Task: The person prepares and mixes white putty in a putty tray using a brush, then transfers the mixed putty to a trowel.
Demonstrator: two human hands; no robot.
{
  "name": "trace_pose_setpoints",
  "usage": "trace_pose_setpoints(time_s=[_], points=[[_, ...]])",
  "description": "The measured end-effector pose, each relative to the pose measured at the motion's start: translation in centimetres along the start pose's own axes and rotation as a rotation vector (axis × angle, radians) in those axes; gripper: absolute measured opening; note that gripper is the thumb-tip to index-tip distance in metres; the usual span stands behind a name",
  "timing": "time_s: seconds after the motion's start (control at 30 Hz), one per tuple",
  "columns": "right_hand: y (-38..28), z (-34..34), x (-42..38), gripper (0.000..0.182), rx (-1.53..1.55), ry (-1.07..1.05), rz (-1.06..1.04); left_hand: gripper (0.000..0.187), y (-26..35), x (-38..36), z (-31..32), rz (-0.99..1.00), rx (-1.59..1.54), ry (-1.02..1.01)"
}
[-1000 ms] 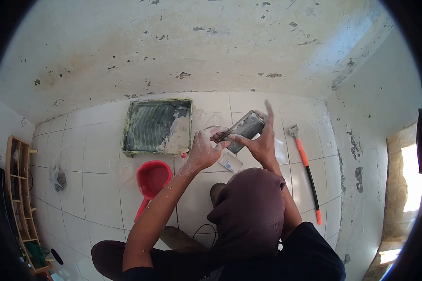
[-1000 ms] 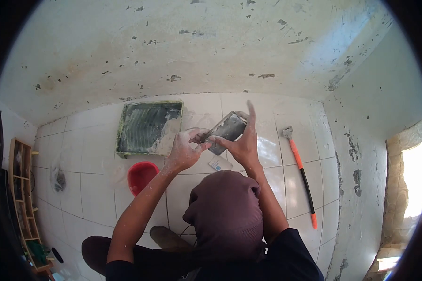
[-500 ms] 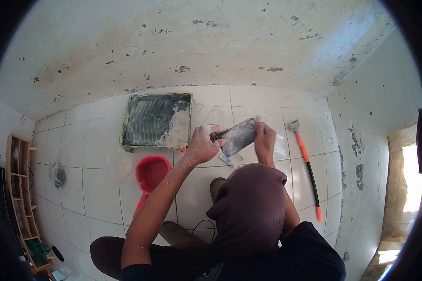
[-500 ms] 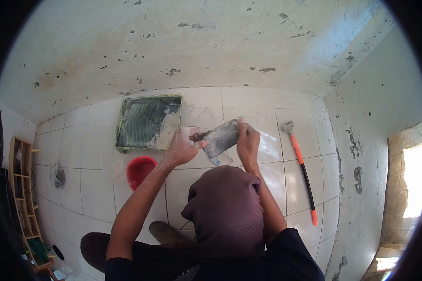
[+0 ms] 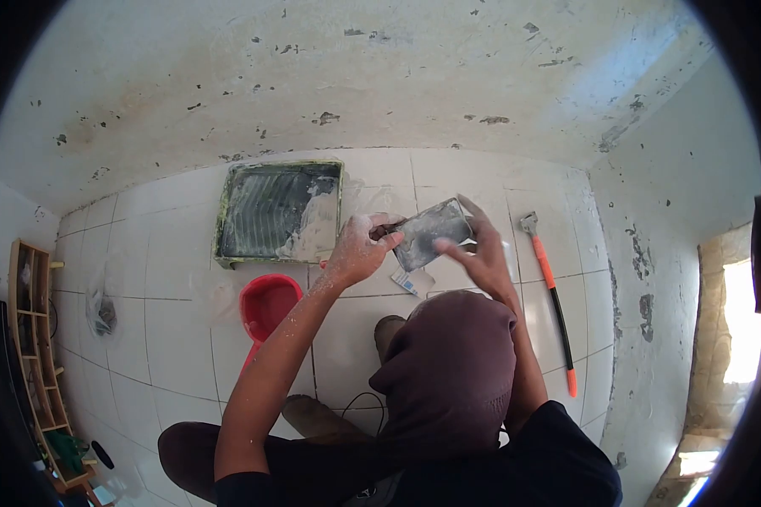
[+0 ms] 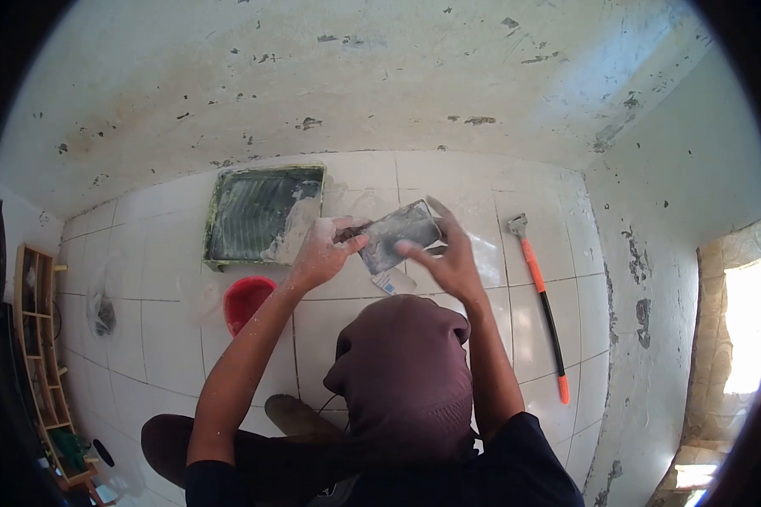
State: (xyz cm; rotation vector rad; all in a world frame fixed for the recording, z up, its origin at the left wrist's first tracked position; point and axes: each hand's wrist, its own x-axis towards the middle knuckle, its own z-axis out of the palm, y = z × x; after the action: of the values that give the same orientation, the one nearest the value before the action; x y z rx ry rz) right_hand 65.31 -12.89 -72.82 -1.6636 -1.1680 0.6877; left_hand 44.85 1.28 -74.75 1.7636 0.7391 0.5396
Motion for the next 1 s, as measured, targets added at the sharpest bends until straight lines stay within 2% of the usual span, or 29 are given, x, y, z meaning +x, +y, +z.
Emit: trace_pose_setpoints(time_s=[0.03,0.1,0.13,0.2,0.23,0.3,0.43,0.5,0.53,0.6,0.63,0.7,0.73,0.8,0.83,0.87,0.93,0.97,1.0], points=[[-0.5,1.0,-0.1,0.077,0.0,0.001,-0.001,0.034,-0.2,-0.1,0.4,0.001,0.0,0.0],[-1.3,2.6,-0.1,0.078,-0.141,0.193,-0.058,0.03,-0.6,-0.4,1.3,0.02,-0.047,0.113],[-1.1,2.9,-0.1,0.078,-0.139,0.189,-0.062,0.03,-0.9,-0.6,1.5,0.02,-0.045,0.118],[-0.8,3.5,0.2,0.057,-0.088,0.239,-0.013,0.027,-1.0,-0.9,1.8,0.091,0.039,0.205],[-0.7,3.5,0.2,0.057,-0.085,0.235,-0.016,0.027,-1.1,-0.9,1.9,0.089,0.041,0.209],[-1.5,3.3,0.0,0.046,0.086,0.269,0.187,0.033,-0.9,-1.1,2.3,0.02,0.137,0.249],[2.2,3.1,-0.6,0.04,0.041,0.273,0.192,0.038,-2.0,-0.8,3.8,0.0,-0.008,0.32],[5.6,2.0,-0.8,0.045,0.177,0.264,0.242,0.039,-3.3,-0.6,5.0,-0.214,-0.425,0.193],[6.4,1.6,-1.0,0.045,0.179,0.242,0.243,0.039,-3.8,-0.7,5.4,-0.223,-0.426,0.212],[7.7,0.9,-1.4,0.046,0.581,0.376,0.438,0.041,-4.2,-0.8,6.0,-0.034,-0.546,0.064],[9.0,0.4,-1.7,0.046,0.581,0.359,0.44,0.041,-4.2,-1.2,6.5,-0.038,-0.545,0.08],[10.1,0.1,-1.9,0.045,0.861,0.35,0.489,0.05,-3.8,-2.5,7.5,0.146,-0.378,-0.048],[9.9,0.6,-1.7,0.045,0.862,0.342,0.491,0.05,-3.8,-2.5,7.7,0.144,-0.375,-0.041],[5.5,2.9,-1.4,0.043,0.885,0.383,0.504,0.057,-3.9,-2.3,8.0,0.011,-0.54,-0.124],[5.3,3.8,-1.3,0.043,0.872,0.331,0.47,0.048,-4.3,-1.7,8.1,0.085,-0.605,-0.021],[4.6,4.7,-0.9,0.043,0.875,0.33,0.466,0.048,-4.4,-1.4,7.2,0.088,-0.601,-0.021],[2.2,6.3,0.6,0.042,0.744,0.171,0.433,0.046,-4.5,-1.2,5.1,0.067,-0.413,0.217],[0.9,6.7,1.3,0.042,0.747,0.17,0.432,0.044,-3.1,-1.3,4.4,-0.026,-0.634,0.35],[-0.6,7.2,2.3,0.043,0.676,0.032,0.375,0.044,-3.0,-1.1,3.3,-0.025,-0.63,0.352]])
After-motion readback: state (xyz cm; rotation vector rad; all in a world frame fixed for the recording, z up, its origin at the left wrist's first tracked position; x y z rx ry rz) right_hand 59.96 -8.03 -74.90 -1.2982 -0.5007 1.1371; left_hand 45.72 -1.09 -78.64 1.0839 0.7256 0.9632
